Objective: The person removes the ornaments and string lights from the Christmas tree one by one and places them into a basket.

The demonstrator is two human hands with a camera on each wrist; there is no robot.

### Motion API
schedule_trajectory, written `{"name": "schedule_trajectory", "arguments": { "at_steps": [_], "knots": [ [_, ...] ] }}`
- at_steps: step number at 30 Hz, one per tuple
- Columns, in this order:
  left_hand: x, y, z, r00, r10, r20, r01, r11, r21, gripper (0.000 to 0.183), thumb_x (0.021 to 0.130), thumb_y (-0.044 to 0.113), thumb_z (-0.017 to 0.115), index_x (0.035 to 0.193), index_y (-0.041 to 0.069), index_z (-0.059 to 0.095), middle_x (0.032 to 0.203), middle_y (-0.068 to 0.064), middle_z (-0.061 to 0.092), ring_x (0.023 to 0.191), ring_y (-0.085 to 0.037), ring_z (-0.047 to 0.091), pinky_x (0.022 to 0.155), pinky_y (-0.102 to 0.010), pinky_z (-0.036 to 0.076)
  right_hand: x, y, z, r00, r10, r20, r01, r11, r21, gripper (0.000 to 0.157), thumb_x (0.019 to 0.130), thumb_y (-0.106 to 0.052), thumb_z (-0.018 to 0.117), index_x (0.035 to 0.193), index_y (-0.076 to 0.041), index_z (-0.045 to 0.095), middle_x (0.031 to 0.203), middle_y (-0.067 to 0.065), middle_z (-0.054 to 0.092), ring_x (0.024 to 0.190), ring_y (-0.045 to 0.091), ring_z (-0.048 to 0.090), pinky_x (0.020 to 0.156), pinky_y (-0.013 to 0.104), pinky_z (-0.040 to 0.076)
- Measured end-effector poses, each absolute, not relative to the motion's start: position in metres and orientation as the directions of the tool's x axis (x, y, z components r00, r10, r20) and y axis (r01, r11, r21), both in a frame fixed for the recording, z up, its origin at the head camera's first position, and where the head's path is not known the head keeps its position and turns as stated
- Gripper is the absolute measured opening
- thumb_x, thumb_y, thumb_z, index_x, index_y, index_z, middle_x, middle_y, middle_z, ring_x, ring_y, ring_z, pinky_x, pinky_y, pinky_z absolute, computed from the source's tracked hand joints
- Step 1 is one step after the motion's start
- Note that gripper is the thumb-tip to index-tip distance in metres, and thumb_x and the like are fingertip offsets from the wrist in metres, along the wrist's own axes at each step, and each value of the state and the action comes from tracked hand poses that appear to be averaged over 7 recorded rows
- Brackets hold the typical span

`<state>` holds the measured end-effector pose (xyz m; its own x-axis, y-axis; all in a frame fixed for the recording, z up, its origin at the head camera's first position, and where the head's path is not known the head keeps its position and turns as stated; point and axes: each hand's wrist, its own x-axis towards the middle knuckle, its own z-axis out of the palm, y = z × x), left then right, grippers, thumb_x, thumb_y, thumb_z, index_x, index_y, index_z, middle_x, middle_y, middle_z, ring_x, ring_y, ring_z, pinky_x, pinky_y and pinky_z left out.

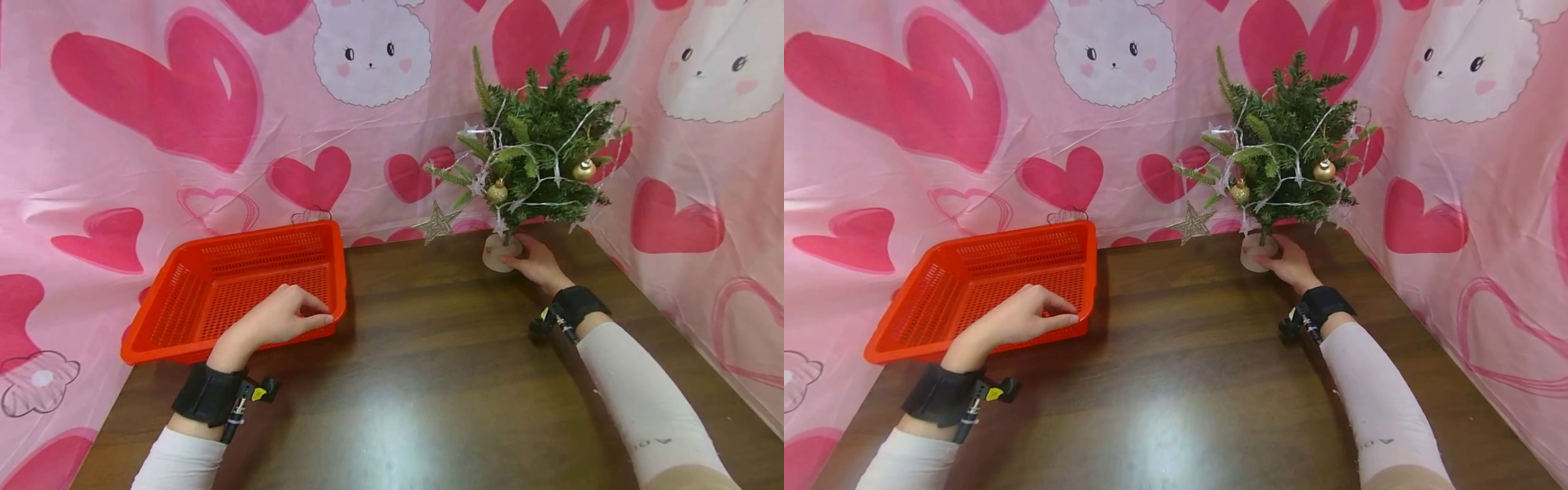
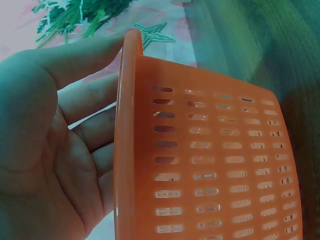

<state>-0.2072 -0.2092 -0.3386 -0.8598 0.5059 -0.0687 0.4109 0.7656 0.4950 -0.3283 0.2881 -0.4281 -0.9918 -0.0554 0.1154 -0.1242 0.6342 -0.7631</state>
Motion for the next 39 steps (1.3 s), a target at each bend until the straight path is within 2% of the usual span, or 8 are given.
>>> {"name": "schedule_trajectory", "arguments": {
  "at_steps": [5, 13, 22, 30, 39],
  "knots": [
    [-0.205, -0.207, -0.337, -0.853, 0.519, -0.061, 0.425, 0.757, 0.497, 0.022, 0.088, 0.031, 0.074, 0.105, 0.017, 0.078, 0.081, 0.001, 0.075, 0.065, -0.012, 0.051, 0.058, -0.024, 0.045, -0.328, 0.288, -0.429, -0.991, -0.042, 0.127, -0.125, 0.618, -0.776, 0.067, 0.09, -0.024, 0.071, 0.144, 0.003, 0.042, 0.15, 0.028, 0.042, 0.14, 0.043, 0.037, 0.114, 0.056, 0.03],
    [-0.21, -0.202, -0.339, -0.848, 0.527, -0.059, 0.433, 0.752, 0.498, 0.022, 0.088, 0.032, 0.074, 0.105, 0.019, 0.079, 0.076, 0.008, 0.071, 0.063, -0.011, 0.052, 0.057, -0.024, 0.045, -0.328, 0.292, -0.432, -0.99, -0.03, 0.135, -0.124, 0.62, -0.775, 0.069, 0.09, -0.024, 0.071, 0.145, 0.004, 0.04, 0.15, 0.027, 0.042, 0.139, 0.043, 0.039, 0.112, 0.056, 0.033],
    [-0.224, -0.194, -0.341, -0.838, 0.544, -0.051, 0.451, 0.742, 0.496, 0.023, 0.088, 0.032, 0.074, 0.106, 0.018, 0.078, 0.083, 0.001, 0.075, 0.065, -0.012, 0.053, 0.059, -0.024, 0.047, -0.328, 0.29, -0.435, -0.986, -0.006, 0.165, -0.135, 0.601, -0.788, 0.068, 0.089, -0.02, 0.073, 0.144, 0.005, 0.043, 0.149, 0.028, 0.043, 0.138, 0.043, 0.04, 0.112, 0.055, 0.033],
    [-0.237, -0.186, -0.342, -0.826, 0.562, -0.042, 0.473, 0.732, 0.491, 0.023, 0.088, 0.031, 0.074, 0.106, 0.017, 0.078, 0.082, 0.002, 0.075, 0.065, -0.011, 0.052, 0.058, -0.024, 0.046, -0.331, 0.289, -0.438, -0.984, 0.009, 0.176, -0.135, 0.604, -0.785, 0.066, 0.088, -0.02, 0.074, 0.142, 0.004, 0.045, 0.145, 0.028, 0.048, 0.132, 0.041, 0.047, 0.106, 0.05, 0.037],
    [-0.252, -0.176, -0.343, -0.822, 0.567, -0.053, 0.475, 0.735, 0.484, 0.025, 0.088, 0.031, 0.074, 0.108, 0.016, 0.078, 0.086, 0.003, 0.076, 0.067, -0.012, 0.053, 0.06, -0.026, 0.048, -0.333, 0.291, -0.44, -0.985, 0.023, 0.171, -0.124, 0.595, -0.794, 0.064, 0.087, -0.02, 0.075, 0.14, 0.002, 0.047, 0.144, 0.026, 0.05, 0.133, 0.04, 0.046, 0.11, 0.051, 0.035]
  ]
}}
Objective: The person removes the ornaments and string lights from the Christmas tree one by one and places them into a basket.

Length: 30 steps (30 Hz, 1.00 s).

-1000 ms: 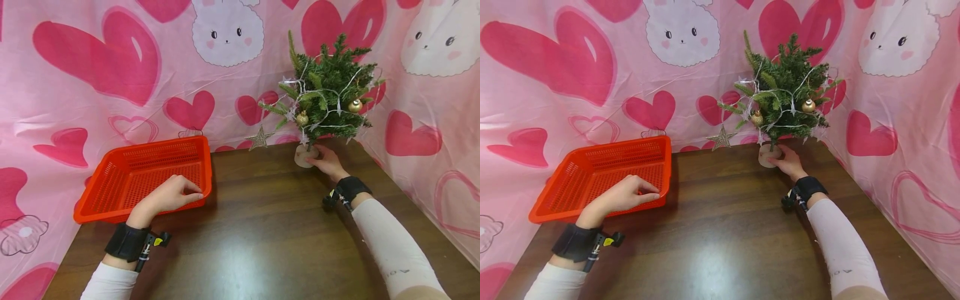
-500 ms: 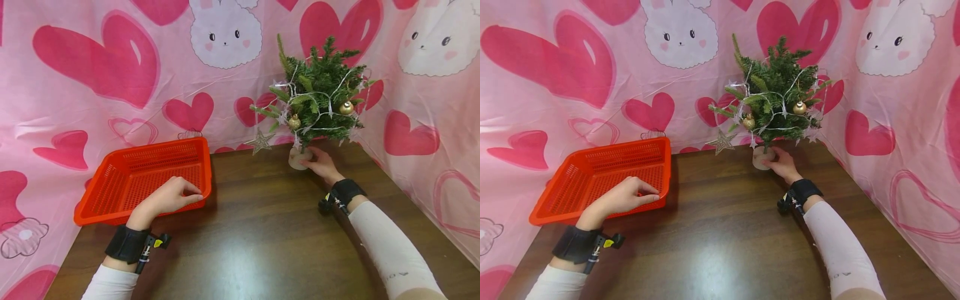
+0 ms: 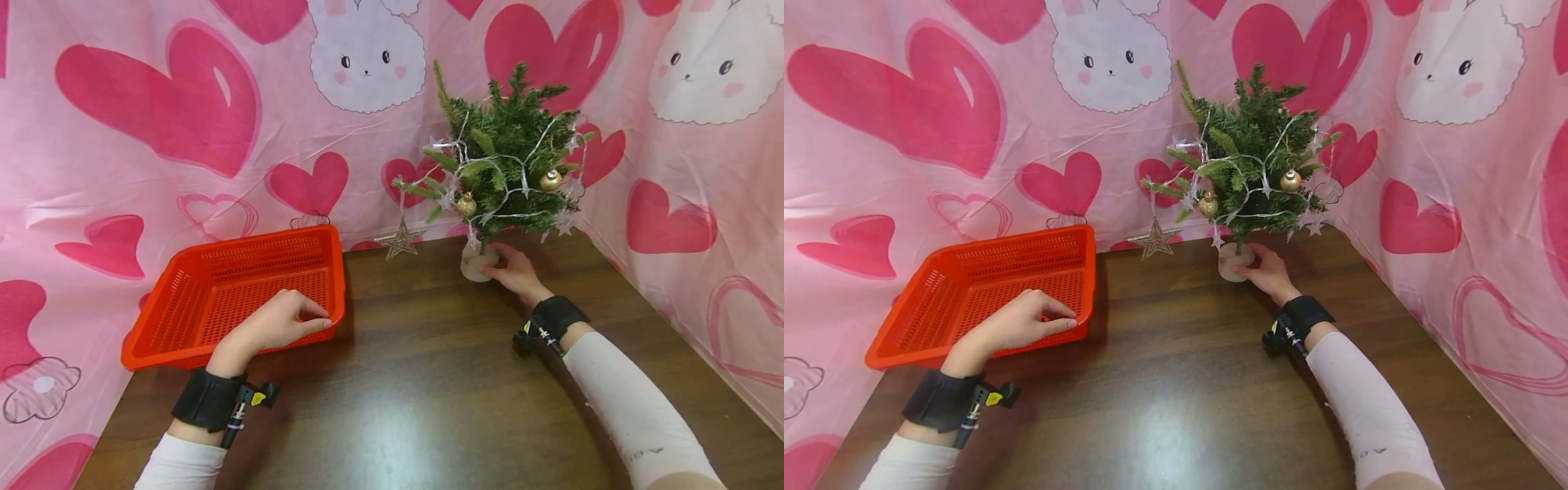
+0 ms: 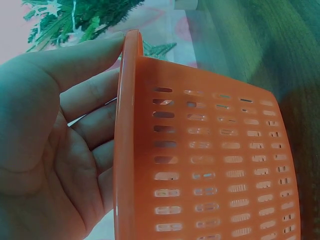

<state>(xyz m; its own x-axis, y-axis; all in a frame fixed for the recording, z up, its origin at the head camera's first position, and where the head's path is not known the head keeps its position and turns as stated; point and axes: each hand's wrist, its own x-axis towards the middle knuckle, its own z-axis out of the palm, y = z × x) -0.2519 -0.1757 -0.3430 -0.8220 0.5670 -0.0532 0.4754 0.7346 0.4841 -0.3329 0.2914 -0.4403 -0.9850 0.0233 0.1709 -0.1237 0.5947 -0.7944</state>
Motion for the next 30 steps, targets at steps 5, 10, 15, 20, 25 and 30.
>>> {"name": "schedule_trajectory", "arguments": {
  "at_steps": [5, 10, 15, 20, 25, 30],
  "knots": [
    [-0.257, -0.17, -0.343, -0.819, 0.572, -0.054, 0.482, 0.735, 0.478, 0.025, 0.088, 0.031, 0.074, 0.108, 0.016, 0.078, 0.085, 0.004, 0.076, 0.066, -0.012, 0.052, 0.06, -0.026, 0.047, -0.334, 0.292, -0.441, -0.984, 0.019, 0.179, -0.134, 0.585, -0.8, 0.062, 0.086, -0.019, 0.076, 0.138, 0.002, 0.049, 0.142, 0.026, 0.052, 0.13, 0.04, 0.048, 0.109, 0.05, 0.036],
    [-0.263, -0.164, -0.344, -0.812, 0.582, -0.048, 0.492, 0.727, 0.479, 0.025, 0.088, 0.031, 0.074, 0.108, 0.017, 0.078, 0.085, 0.002, 0.076, 0.067, -0.012, 0.053, 0.06, -0.026, 0.047, -0.333, 0.292, -0.441, -0.982, 0.02, 0.189, -0.141, 0.59, -0.795, 0.062, 0.085, -0.019, 0.077, 0.138, 0.002, 0.05, 0.141, 0.025, 0.053, 0.129, 0.04, 0.049, 0.108, 0.05, 0.037],
    [-0.27, -0.158, -0.345, -0.802, 0.596, -0.04, 0.509, 0.716, 0.477, 0.025, 0.088, 0.031, 0.074, 0.107, 0.017, 0.078, 0.082, 0.005, 0.075, 0.066, -0.012, 0.052, 0.059, -0.025, 0.046, -0.334, 0.293, -0.443, -0.98, 0.021, 0.197, -0.146, 0.595, -0.791, 0.062, 0.084, -0.019, 0.078, 0.136, 0.0, 0.052, 0.14, 0.024, 0.055, 0.126, 0.038, 0.052, 0.105, 0.048, 0.041],
    [-0.275, -0.153, -0.346, -0.795, 0.606, -0.038, 0.519, 0.71, 0.475, 0.025, 0.088, 0.032, 0.074, 0.108, 0.017, 0.078, 0.084, 0.003, 0.075, 0.067, -0.012, 0.051, 0.059, -0.025, 0.046, -0.336, 0.293, -0.446, -0.977, 0.029, 0.211, -0.153, 0.59, -0.792, 0.062, 0.082, -0.018, 0.079, 0.135, 0.001, 0.053, 0.137, 0.023, 0.058, 0.122, 0.037, 0.057, 0.1, 0.045, 0.046],
    [-0.281, -0.146, -0.346, -0.792, 0.609, -0.045, 0.518, 0.709, 0.48, 0.025, 0.088, 0.032, 0.074, 0.108, 0.017, 0.078, 0.085, 0.001, 0.075, 0.068, -0.013, 0.052, 0.06, -0.026, 0.047, -0.336, 0.295, -0.445, -0.98, 0.025, 0.2, -0.145, 0.602, -0.785, 0.064, 0.084, -0.02, 0.079, 0.138, 0.0, 0.051, 0.139, 0.023, 0.055, 0.125, 0.038, 0.055, 0.101, 0.048, 0.045],
    [-0.282, -0.142, -0.344, -0.79, 0.611, -0.048, 0.519, 0.708, 0.478, 0.025, 0.088, 0.031, 0.074, 0.108, 0.017, 0.078, 0.085, 0.002, 0.075, 0.068, -0.012, 0.052, 0.061, -0.025, 0.047, -0.336, 0.295, -0.444, -0.98, 0.025, 0.2, -0.146, 0.591, -0.793, 0.063, 0.083, -0.019, 0.08, 0.136, 0.001, 0.052, 0.138, 0.023, 0.056, 0.122, 0.037, 0.056, 0.098, 0.047, 0.047]
  ]
}}
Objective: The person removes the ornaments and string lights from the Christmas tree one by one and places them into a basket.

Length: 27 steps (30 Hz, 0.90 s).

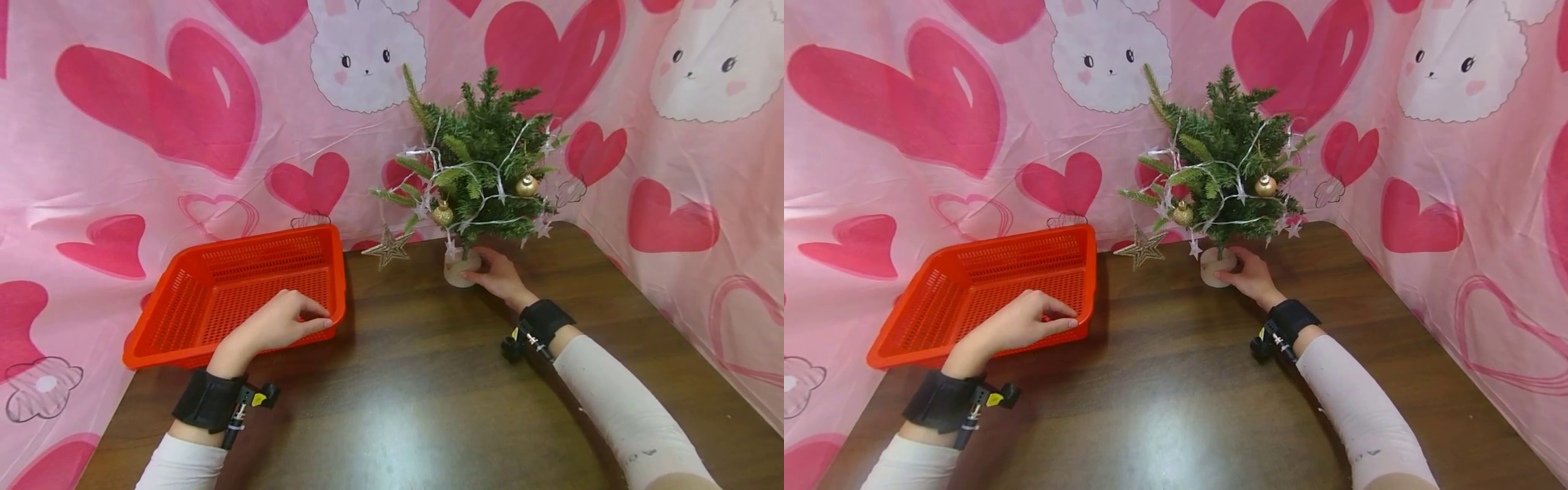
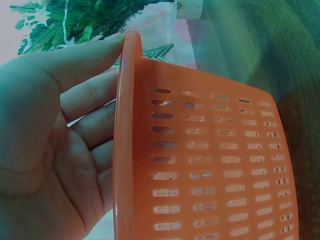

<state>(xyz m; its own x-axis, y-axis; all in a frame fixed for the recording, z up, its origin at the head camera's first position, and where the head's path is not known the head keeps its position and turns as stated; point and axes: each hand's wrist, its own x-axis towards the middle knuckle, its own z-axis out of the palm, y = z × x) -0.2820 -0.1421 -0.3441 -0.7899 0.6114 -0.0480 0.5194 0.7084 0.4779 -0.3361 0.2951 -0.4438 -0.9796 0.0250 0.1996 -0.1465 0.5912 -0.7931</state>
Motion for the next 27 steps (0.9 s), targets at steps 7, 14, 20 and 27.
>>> {"name": "schedule_trajectory", "arguments": {
  "at_steps": [7, 14, 20, 27],
  "knots": [
    [-0.288, -0.139, -0.34, -0.767, 0.64, -0.039, 0.551, 0.689, 0.471, 0.026, 0.089, 0.031, 0.073, 0.11, 0.016, 0.076, 0.091, 0.007, 0.075, 0.076, -0.009, 0.06, 0.072, -0.027, 0.054, -0.337, 0.294, -0.443, -0.975, 0.026, 0.22, -0.165, 0.577, -0.8, 0.063, 0.081, -0.017, 0.081, 0.134, 0.003, 0.054, 0.133, 0.024, 0.059, 0.118, 0.037, 0.059, 0.098, 0.046, 0.047],
    [-0.3, -0.132, -0.316, -0.761, 0.648, 0.016, 0.587, 0.679, 0.441, 0.028, 0.089, 0.027, 0.073, 0.113, 0.012, 0.074, 0.097, 0.002, 0.076, 0.079, -0.011, 0.064, 0.076, -0.031, 0.056, -0.336, 0.296, -0.445, -0.975, 0.023, 0.221, -0.17, 0.562, -0.809, 0.063, 0.08, -0.015, 0.082, 0.133, 0.003, 0.054, 0.133, 0.024, 0.059, 0.12, 0.037, 0.058, 0.1, 0.048, 0.046],
    [-0.313, -0.12, -0.291, -0.778, 0.612, 0.142, 0.605, 0.668, 0.433, 0.026, 0.092, 0.025, 0.07, 0.115, 0.013, 0.073, 0.1, -0.001, 0.076, 0.088, -0.016, 0.068, 0.082, -0.039, 0.057, -0.336, 0.297, -0.444, -0.976, 0.02, 0.217, -0.169, 0.56, -0.811, 0.064, 0.079, -0.015, 0.082, 0.133, 0.003, 0.054, 0.133, 0.025, 0.059, 0.12, 0.037, 0.058, 0.101, 0.049, 0.045],
    [-0.337, -0.097, -0.277, -0.802, 0.518, 0.298, 0.595, 0.64, 0.487, 0.029, 0.093, 0.025, 0.068, 0.117, 0.008, 0.071, 0.104, -0.009, 0.076, 0.093, -0.023, 0.072, 0.085, -0.042, 0.057, -0.337, 0.297, -0.443, -0.977, 0.017, 0.211, -0.165, 0.566, -0.807, 0.065, 0.079, -0.016, 0.082, 0.134, 0.003, 0.053, 0.133, 0.025, 0.059, 0.118, 0.038, 0.061, 0.098, 0.048, 0.049]
  ]
}}
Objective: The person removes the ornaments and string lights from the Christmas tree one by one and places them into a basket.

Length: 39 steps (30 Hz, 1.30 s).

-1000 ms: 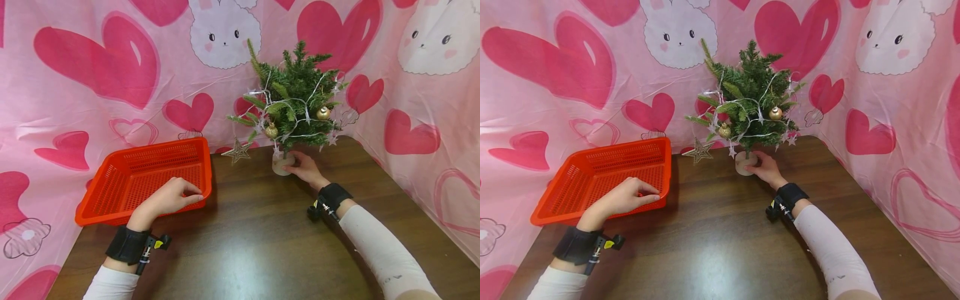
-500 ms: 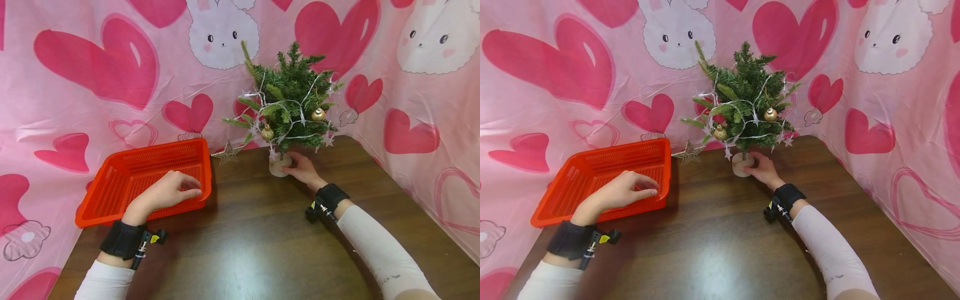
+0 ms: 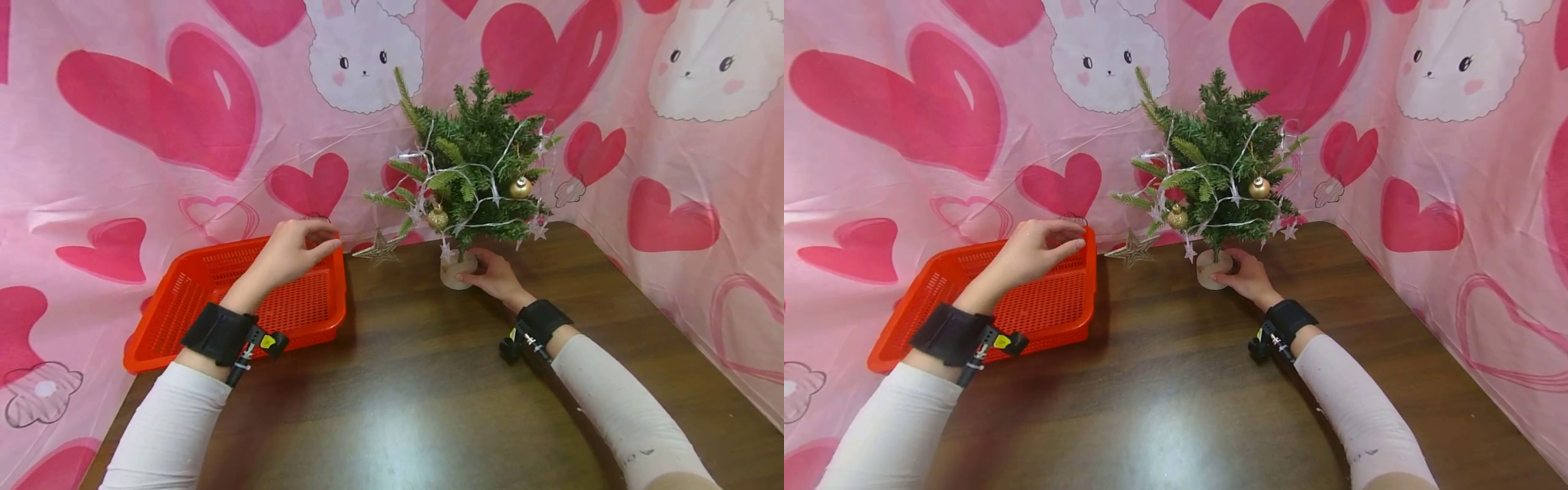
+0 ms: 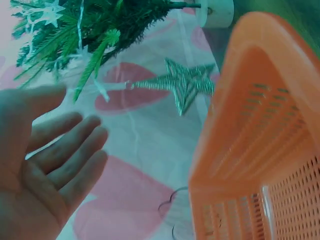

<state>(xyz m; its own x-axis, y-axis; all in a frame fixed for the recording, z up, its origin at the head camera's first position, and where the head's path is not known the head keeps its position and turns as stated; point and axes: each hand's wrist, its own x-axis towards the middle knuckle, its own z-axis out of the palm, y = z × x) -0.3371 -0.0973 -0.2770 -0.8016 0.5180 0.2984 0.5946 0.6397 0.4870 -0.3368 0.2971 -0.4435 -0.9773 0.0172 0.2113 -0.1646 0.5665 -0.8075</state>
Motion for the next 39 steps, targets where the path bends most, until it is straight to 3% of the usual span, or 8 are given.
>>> {"name": "schedule_trajectory", "arguments": {
  "at_steps": [7, 13, 21, 28, 39],
  "knots": [
    [-0.363, -0.07, -0.272, -0.84, 0.437, 0.321, 0.541, 0.633, 0.554, 0.034, 0.093, 0.026, 0.068, 0.12, 0.005, 0.069, 0.11, -0.014, 0.075, 0.101, -0.027, 0.072, 0.087, -0.043, 0.056, -0.336, 0.298, -0.444, -0.973, 0.007, 0.229, -0.187, 0.556, -0.81, 0.066, 0.079, -0.019, 0.082, 0.134, 0.004, 0.053, 0.133, 0.026, 0.059, 0.118, 0.039, 0.06, 0.098, 0.05, 0.048],
    [-0.38, -0.049, -0.279, -0.849, 0.46, 0.26, 0.52, 0.642, 0.563, 0.038, 0.091, 0.028, 0.07, 0.12, 0.005, 0.069, 0.111, -0.016, 0.074, 0.103, -0.028, 0.071, 0.09, -0.042, 0.056, -0.334, 0.298, -0.448, -0.953, 0.002, 0.304, -0.249, 0.568, -0.784, 0.065, 0.077, -0.027, 0.084, 0.128, 0.004, 0.057, 0.125, 0.025, 0.063, 0.11, 0.034, 0.062, 0.089, 0.036, 0.049],
    [-0.387, -0.025, -0.293, -0.866, 0.46, 0.198, 0.486, 0.677, 0.552, 0.044, 0.089, 0.028, 0.073, 0.123, 0.001, 0.068, 0.115, -0.019, 0.072, 0.107, -0.03, 0.07, 0.094, -0.042, 0.055, -0.336, 0.3, -0.447, -0.973, 0.005, 0.232, -0.19, 0.552, -0.812, 0.063, 0.079, -0.015, 0.083, 0.133, 0.002, 0.055, 0.132, 0.024, 0.06, 0.118, 0.037, 0.061, 0.098, 0.049, 0.049],
    [-0.391, -0.02, -0.296, -0.854, 0.465, 0.232, 0.515, 0.697, 0.499, 0.025, 0.089, 0.027, 0.071, 0.092, 0.002, 0.074, 0.099, -0.017, 0.076, 0.097, -0.031, 0.07, 0.086, -0.041, 0.055, -0.338, 0.298, -0.443, -0.974, -0.002, 0.225, -0.187, 0.559, -0.808, 0.063, 0.079, -0.018, 0.083, 0.133, 0.001, 0.055, 0.133, 0.023, 0.06, 0.121, 0.037, 0.059, 0.1, 0.05, 0.048],
    [-0.392, -0.015, -0.3, -0.85, 0.464, 0.248, 0.523, 0.693, 0.496, 0.021, 0.09, 0.022, 0.07, 0.097, 0.005, 0.078, 0.097, -0.014, 0.077, 0.092, -0.028, 0.072, 0.083, -0.041, 0.055, -0.337, 0.298, -0.444, -0.976, 0.011, 0.22, -0.176, 0.557, -0.812, 0.063, 0.079, -0.017, 0.083, 0.132, 0.001, 0.055, 0.132, 0.023, 0.06, 0.119, 0.037, 0.06, 0.1, 0.05, 0.047]
  ]
}}
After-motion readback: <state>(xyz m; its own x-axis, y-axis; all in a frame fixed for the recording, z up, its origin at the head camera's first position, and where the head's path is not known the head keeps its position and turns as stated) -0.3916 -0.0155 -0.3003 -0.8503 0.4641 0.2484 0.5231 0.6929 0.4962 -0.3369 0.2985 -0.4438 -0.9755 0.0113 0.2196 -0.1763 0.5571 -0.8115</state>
